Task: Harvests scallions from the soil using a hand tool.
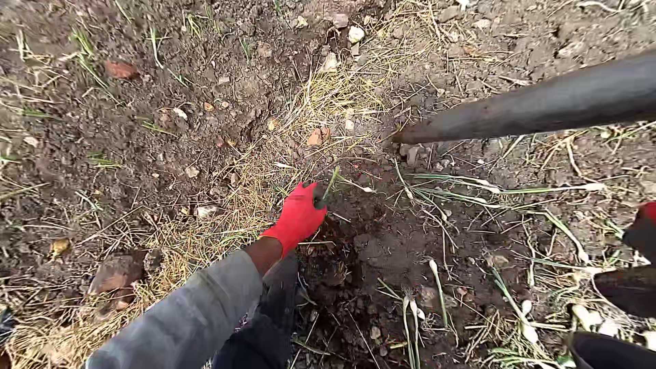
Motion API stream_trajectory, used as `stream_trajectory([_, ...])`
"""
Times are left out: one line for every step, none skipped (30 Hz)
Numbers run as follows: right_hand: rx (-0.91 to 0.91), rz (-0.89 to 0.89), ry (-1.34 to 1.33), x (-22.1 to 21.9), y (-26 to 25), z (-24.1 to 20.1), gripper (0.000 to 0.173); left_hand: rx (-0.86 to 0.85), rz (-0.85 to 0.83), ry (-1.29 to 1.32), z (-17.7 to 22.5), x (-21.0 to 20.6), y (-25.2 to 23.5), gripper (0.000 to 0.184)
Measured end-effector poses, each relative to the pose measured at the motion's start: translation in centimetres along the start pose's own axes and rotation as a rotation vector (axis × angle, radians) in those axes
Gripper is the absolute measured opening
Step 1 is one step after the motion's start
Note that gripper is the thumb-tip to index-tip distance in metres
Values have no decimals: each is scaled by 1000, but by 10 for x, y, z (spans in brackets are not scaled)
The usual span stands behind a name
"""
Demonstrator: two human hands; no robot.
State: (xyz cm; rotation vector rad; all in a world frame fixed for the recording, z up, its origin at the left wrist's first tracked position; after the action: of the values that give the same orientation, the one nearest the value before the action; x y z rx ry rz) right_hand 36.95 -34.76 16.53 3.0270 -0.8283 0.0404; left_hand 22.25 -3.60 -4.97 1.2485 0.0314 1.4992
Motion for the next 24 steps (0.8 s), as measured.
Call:
stream_trajectory([-111,74,3,-22,-23,17,21,47,60,99,-17,20,6,21])
stream_trajectory([-259,408,158,-74,-51,39,12,98,102,202,-30,38,12,18])
stream_trajectory([-386,520,307,-121,-71,74,4,138,125,307,-36,53,15,17])
stream_trajectory([-451,526,402,-164,-79,122,17,158,142,383,-37,64,15,18])
stream_trajectory([-524,469,437,-200,-74,169,28,166,148,416,-34,66,15,18])
stream_trajectory([-626,358,427,-219,-65,196,36,171,137,380,-31,58,15,19])
stream_trajectory([-706,283,393,-221,-59,205,39,162,104,292,-26,41,15,20])
stream_trajectory([-741,292,358,-216,-49,199,37,148,24,183,-23,17,20,22])
stream_trajectory([-732,354,330,-207,-34,183,32,130,-84,78,-24,-12,33,27])
stream_trajectory([-689,427,300,-196,-17,165,28,137,-219,-51,-24,-38,41,31])
stream_trajectory([-644,477,260,-187,2,147,29,117,-310,-170,-26,-60,44,33])
stream_trajectory([-607,497,244,-182,20,133,32,84,-333,-201,-29,-71,47,32])
stream_trajectory([-605,485,263,-178,36,125,37,56,-300,-181,-32,-70,48,30])
stream_trajectory([-636,458,299,-179,48,125,42,36,-253,-185,-35,-59,47,30])
stream_trajectory([-676,426,333,-182,53,133,48,29,-195,-226,-37,-41,41,33])
stream_trajectory([-716,405,355,-185,52,144,51,33,-132,-286,-40,-24,29,35])
stream_trajectory([-752,380,366,-185,46,149,51,38,-86,-345,-45,-13,14,37])
stream_trajectory([-754,358,373,-181,32,146,48,36,-72,-398,-48,-7,-2,39])
stream_trajectory([-709,360,370,-174,12,136,43,37,-85,-444,-53,-8,-19,41])
stream_trajectory([-640,387,322,-166,-4,116,36,57,-126,-482,-60,-15,-29,42])
stream_trajectory([-522,427,222,-155,-20,94,28,85,-160,-485,-65,-24,-31,41])
stream_trajectory([-375,442,108,-139,-37,72,19,112,-157,-450,-66,-27,-35,39])
stream_trajectory([-268,410,4,-122,-51,51,11,133,-143,-380,-64,-24,-36,37])
stream_trajectory([-176,362,-7,-108,-55,37,15,138,-137,-292,-63,-20,-30,33])
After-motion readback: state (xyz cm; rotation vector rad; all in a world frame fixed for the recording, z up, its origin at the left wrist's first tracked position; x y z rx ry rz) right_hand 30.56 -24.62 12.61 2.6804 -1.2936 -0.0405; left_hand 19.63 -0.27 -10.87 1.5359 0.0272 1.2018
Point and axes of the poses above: each hand's wrist, its own y-axis away from the middle knuckle, its own x-axis out of the back of the hand, z = x × y, the point moved 2 cm from there along -y, towards the middle knuckle, and after that the axes turned 9 degrees about x, right-handed, at the moved point
